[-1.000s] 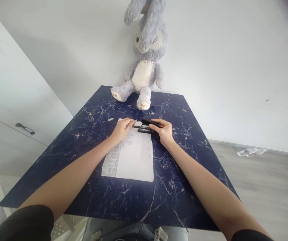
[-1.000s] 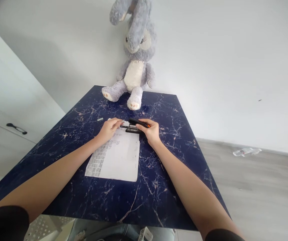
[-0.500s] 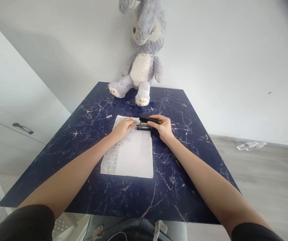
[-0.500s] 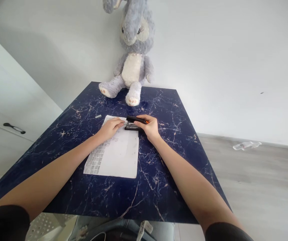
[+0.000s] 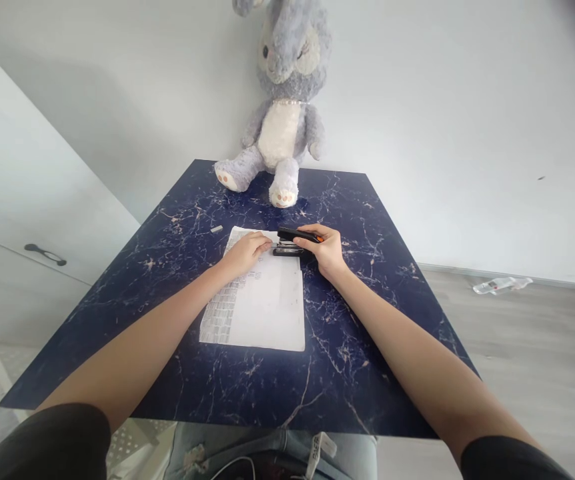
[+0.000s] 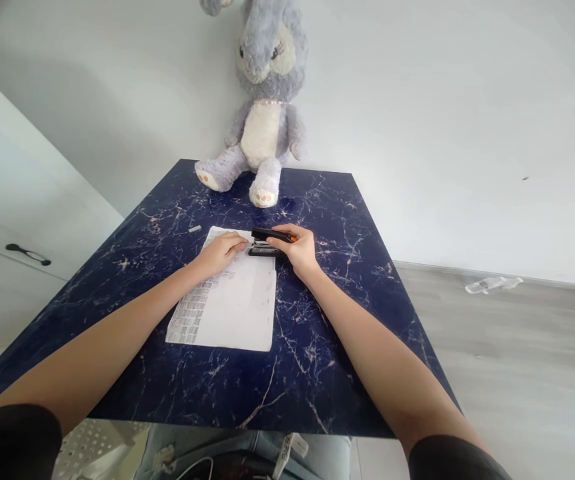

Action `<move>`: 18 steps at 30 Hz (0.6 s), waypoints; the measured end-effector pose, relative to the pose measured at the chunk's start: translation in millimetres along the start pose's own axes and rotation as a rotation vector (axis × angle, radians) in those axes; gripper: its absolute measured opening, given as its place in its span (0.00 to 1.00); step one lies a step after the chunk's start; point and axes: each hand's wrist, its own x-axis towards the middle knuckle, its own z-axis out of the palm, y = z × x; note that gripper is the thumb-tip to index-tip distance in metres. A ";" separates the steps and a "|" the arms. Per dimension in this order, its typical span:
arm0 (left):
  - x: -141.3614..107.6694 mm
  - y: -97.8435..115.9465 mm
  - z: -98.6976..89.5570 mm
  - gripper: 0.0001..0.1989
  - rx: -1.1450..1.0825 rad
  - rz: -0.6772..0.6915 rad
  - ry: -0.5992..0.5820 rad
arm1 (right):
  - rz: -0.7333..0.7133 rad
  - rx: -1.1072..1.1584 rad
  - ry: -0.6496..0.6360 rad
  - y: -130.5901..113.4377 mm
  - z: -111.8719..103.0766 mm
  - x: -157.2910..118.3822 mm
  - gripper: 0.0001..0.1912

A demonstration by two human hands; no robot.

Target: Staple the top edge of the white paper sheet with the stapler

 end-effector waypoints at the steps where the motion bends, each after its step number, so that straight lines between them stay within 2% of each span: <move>1: 0.0 0.7 -0.5 0.14 -0.003 -0.003 -0.005 | 0.001 0.000 0.000 0.5 -0.1 0.0 0.20; 9: -1.0 8.6 -6.8 0.13 -0.059 0.003 0.026 | 0.014 0.034 -0.003 2.4 -1.0 0.3 0.21; 18: 0.5 6.2 -7.4 0.15 -0.106 0.021 0.057 | 0.013 0.047 -0.002 -1.0 -0.4 -0.6 0.19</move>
